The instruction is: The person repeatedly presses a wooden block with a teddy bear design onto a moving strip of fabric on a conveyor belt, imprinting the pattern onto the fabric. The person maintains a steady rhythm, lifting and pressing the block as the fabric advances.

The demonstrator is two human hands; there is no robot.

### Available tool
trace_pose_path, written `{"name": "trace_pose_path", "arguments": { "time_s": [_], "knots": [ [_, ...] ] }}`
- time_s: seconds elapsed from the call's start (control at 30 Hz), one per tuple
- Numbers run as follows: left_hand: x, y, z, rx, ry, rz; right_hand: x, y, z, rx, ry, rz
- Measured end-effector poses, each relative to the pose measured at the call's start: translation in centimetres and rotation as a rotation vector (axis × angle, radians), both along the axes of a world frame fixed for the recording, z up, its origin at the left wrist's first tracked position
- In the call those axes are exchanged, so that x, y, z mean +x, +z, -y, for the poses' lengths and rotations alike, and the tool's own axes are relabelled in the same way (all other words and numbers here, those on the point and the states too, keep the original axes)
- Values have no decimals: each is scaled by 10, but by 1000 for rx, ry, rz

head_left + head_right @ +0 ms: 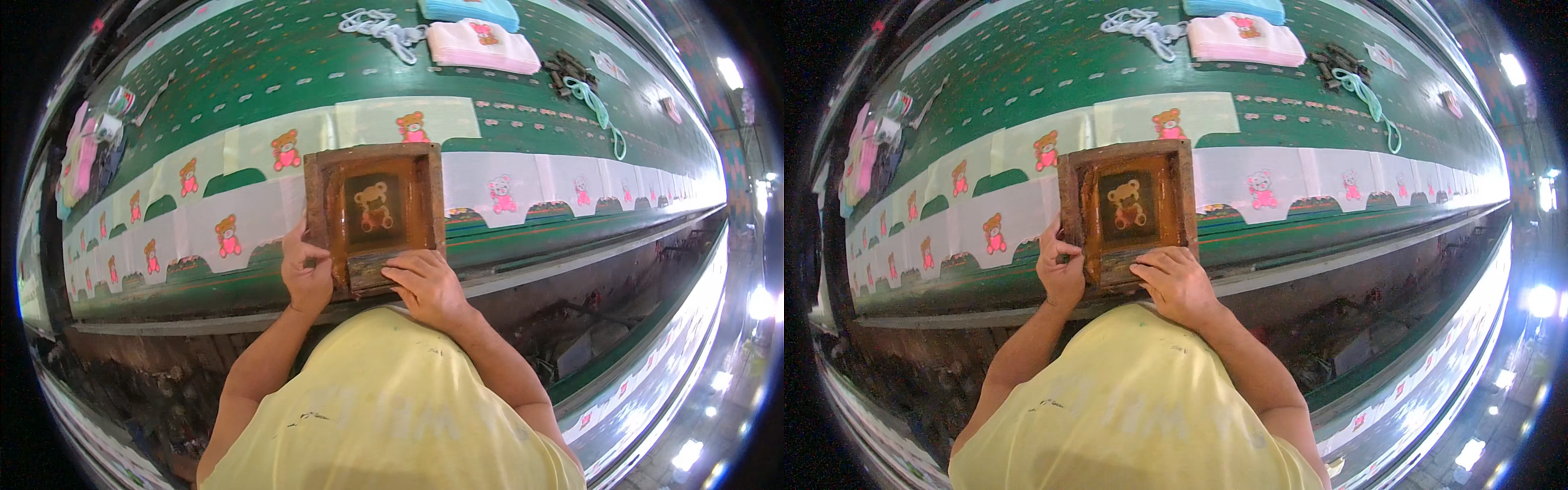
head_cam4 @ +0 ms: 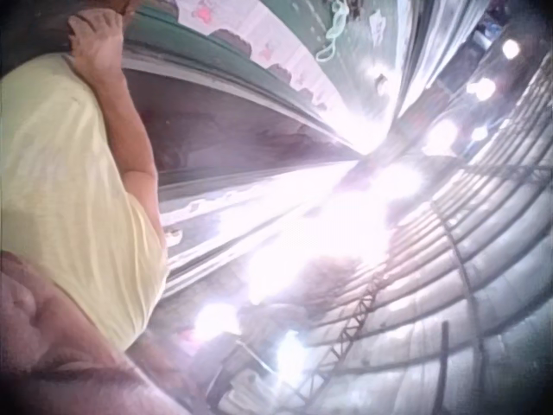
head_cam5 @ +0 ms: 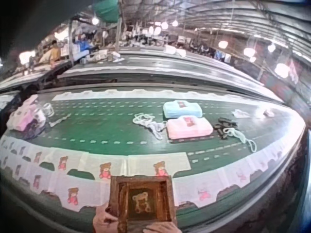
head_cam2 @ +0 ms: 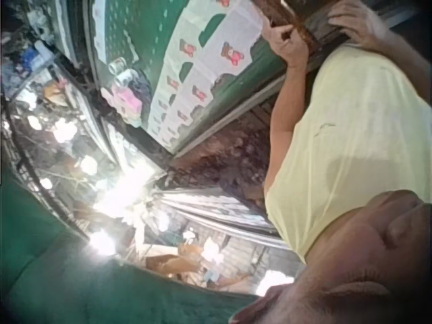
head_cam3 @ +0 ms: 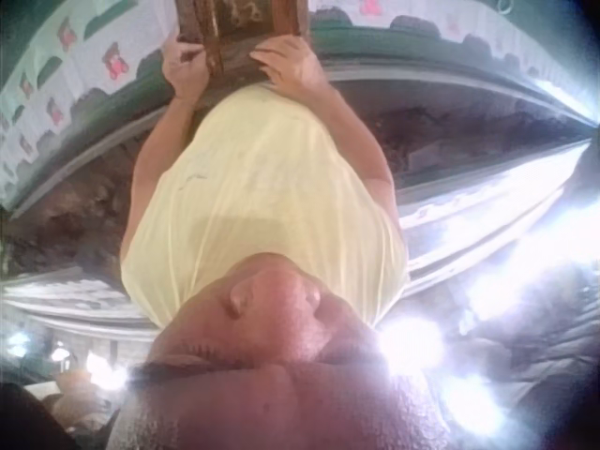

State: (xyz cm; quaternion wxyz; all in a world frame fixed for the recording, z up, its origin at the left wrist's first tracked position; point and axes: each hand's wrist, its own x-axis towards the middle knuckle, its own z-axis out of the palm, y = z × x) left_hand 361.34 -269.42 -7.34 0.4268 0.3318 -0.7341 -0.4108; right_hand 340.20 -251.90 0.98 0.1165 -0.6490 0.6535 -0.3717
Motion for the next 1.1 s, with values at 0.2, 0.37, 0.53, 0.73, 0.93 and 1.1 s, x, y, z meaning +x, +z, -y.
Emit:
{"name": "trace_pose_path", "arguments": {
  "time_s": [0.2, 0.37, 0.53, 0.73, 0.93, 1.1],
  "knots": [
    [-82, 7, -43, 0, -5, -86, -65, 0, -53, -46, -87, -9],
    [-166, -15, -91, 121, 5, -119, -143, -5, -114, -55, -158, 14],
    [-224, -23, -116, 226, -14, -205, -198, -9, -149, -94, -145, 27],
    [-252, -6, -130, 412, -57, -339, -235, -5, -162, -118, -69, 35],
    [-258, 4, -136, 525, -30, -295, -245, -9, -164, -120, -59, 92],
    [-253, -7, -132, 506, 4, -250, -247, -3, -160, -98, -43, 66]
  ]
}}
